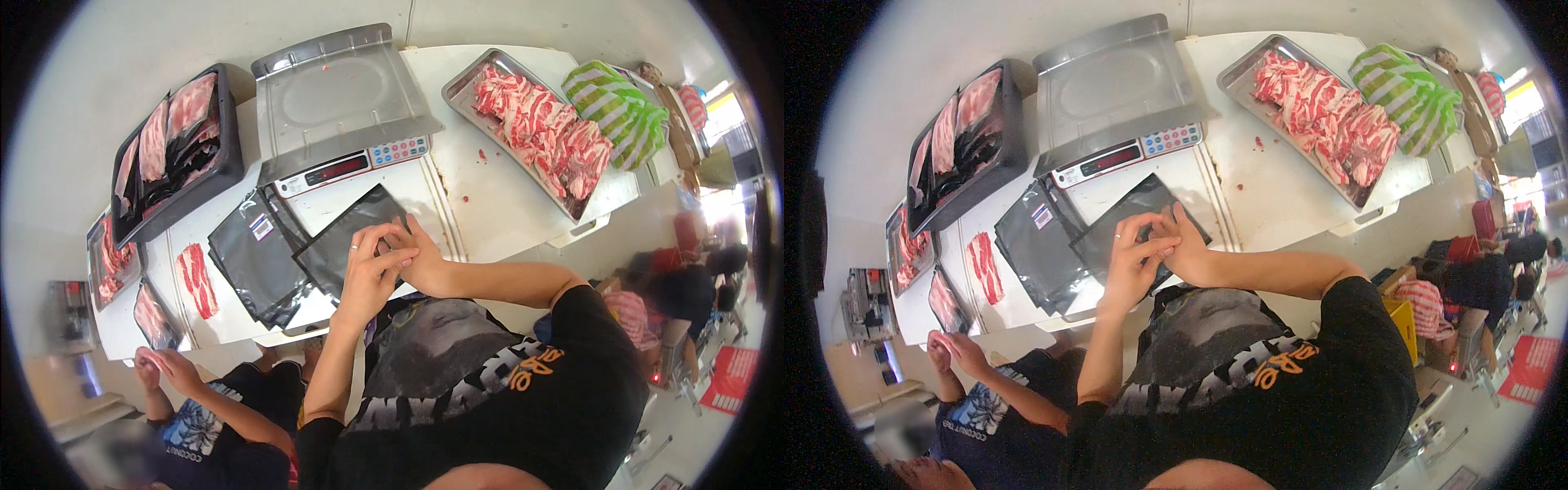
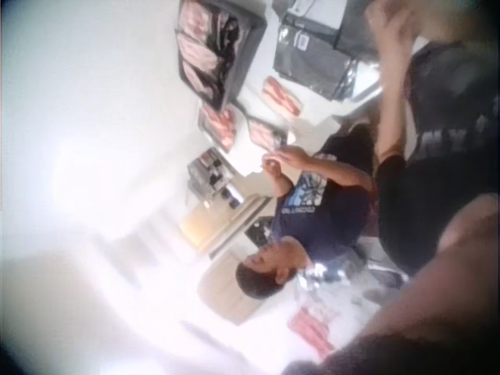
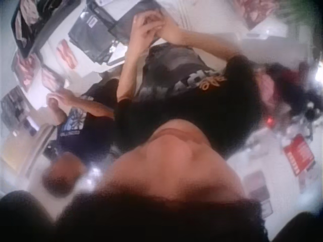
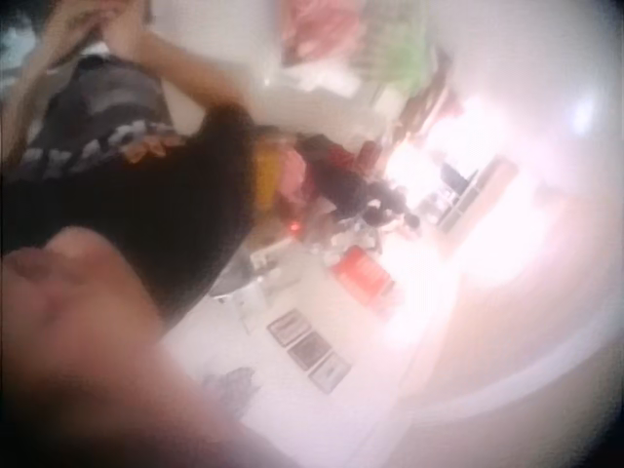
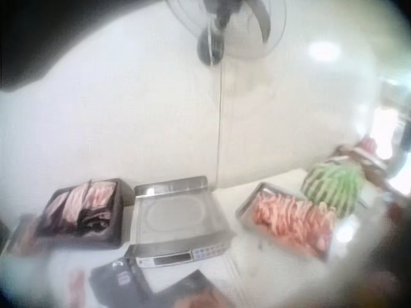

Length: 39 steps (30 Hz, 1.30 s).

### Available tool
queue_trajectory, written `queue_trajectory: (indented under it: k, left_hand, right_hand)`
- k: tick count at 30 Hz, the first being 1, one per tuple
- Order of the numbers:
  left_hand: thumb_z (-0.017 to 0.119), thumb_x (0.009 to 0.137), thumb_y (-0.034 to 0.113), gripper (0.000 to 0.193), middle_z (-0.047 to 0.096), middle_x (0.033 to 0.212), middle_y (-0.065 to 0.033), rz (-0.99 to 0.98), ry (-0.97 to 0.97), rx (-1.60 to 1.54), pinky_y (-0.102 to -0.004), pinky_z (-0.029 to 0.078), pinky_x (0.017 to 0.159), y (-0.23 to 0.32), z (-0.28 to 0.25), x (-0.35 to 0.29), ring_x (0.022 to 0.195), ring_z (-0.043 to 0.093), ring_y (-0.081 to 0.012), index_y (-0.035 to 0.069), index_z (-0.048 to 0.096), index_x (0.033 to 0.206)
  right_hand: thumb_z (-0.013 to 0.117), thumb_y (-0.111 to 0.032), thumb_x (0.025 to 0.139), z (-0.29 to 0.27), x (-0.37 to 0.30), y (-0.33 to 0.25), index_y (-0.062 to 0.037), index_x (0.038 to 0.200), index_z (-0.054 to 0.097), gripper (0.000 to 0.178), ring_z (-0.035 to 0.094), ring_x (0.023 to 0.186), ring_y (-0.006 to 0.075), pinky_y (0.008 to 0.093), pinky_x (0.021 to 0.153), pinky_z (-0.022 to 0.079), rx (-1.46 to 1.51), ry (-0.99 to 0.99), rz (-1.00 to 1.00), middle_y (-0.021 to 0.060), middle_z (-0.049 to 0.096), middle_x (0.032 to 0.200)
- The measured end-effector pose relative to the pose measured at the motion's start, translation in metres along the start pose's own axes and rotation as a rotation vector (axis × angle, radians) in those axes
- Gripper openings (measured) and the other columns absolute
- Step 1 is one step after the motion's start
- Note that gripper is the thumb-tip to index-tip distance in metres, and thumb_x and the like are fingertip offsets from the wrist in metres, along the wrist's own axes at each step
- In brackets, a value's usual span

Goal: The person places sliced meat into vacuum-seal bags, weighs them on a digital scale, and stacks the sealed packages on the counter. A coworker performs similar packaging tasks nearby.

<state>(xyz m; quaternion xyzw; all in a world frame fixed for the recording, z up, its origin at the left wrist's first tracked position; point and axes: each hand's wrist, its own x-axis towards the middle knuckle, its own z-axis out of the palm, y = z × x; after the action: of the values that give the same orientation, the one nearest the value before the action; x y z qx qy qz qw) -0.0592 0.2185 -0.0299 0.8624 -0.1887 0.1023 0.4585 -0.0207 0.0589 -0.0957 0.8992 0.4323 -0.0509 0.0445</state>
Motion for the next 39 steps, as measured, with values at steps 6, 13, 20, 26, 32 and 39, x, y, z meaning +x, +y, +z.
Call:
queue_trajectory:
  k: [6,13,20,26,32,39]
  left_hand:
    - [0.08,0.087,0.006,0.007,0.066,0.126,-0.0104,-0.144,0.12,-0.023,-0.0392,0.048,0.099,0.027,0.063,0.055,0.114,0.06,-0.0295,0.005,0.078,0.093]
    - [0.077,0.085,0.0,0.013,0.068,0.122,-0.0114,-0.35,0.523,-0.402,-0.0323,0.051,0.083,0.038,0.093,0.087,0.103,0.064,-0.0205,0.002,0.079,0.098]
    - [0.083,0.081,0.004,0.014,0.07,0.114,-0.007,-0.573,0.276,0.062,-0.0271,0.047,0.068,0.019,0.166,0.095,0.09,0.064,-0.0146,0.004,0.081,0.094]
    - [0.084,0.081,0.009,0.018,0.073,0.095,-0.0092,-0.626,0.417,0.302,-0.0347,0.048,0.065,-0.004,0.143,0.068,0.077,0.064,-0.0227,0.004,0.075,0.096]
    - [0.082,0.088,0.029,0.037,0.065,0.095,-0.0158,-0.739,0.339,0.613,-0.0497,0.05,0.08,-0.033,0.168,0.034,0.087,0.062,-0.0379,0.001,0.068,0.109]
    - [0.07,0.095,0.013,0.02,0.065,0.09,-0.0174,-0.658,0.533,0.543,-0.0475,0.051,0.074,-0.06,0.155,0.007,0.083,0.064,-0.037,-0.002,0.071,0.108]
  right_hand:
    - [0.053,-0.024,0.101,0.001,-0.039,0.095,-0.0051,0.132,0.065,0.038,0.052,0.134,0.0367,0.0574,0.12,0.029,-0.07,-0.023,-0.125,0.018,0.064,0.129]
    - [0.069,-0.019,0.091,0.007,-0.112,0.196,-0.0103,0.128,0.067,0.037,0.066,0.112,0.0343,0.0525,0.095,0.052,0.395,0.002,-0.334,0.0134,0.068,0.113]
    - [0.076,-0.021,0.089,0.009,-0.165,0.261,-0.01,0.124,0.068,0.038,0.068,0.106,0.0334,0.0469,0.09,0.055,0.604,0.138,-0.183,0.012,0.069,0.106]
    - [0.072,-0.022,0.095,-0.013,-0.173,0.307,-0.0077,0.127,0.069,0.035,0.066,0.107,0.0345,0.0451,0.093,0.053,0.759,0.198,-0.034,0.0131,0.07,0.11]
    - [0.07,-0.016,0.092,-0.027,-0.185,0.34,-0.0064,0.112,0.073,0.022,0.068,0.1,0.0351,0.0463,0.087,0.055,0.735,0.265,0.082,0.0139,0.071,0.103]
    - [0.068,-0.008,0.086,-0.051,-0.203,0.395,-0.0024,0.092,0.072,0.01,0.069,0.093,0.0396,0.0497,0.082,0.054,0.515,0.327,0.455,0.0166,0.072,0.092]
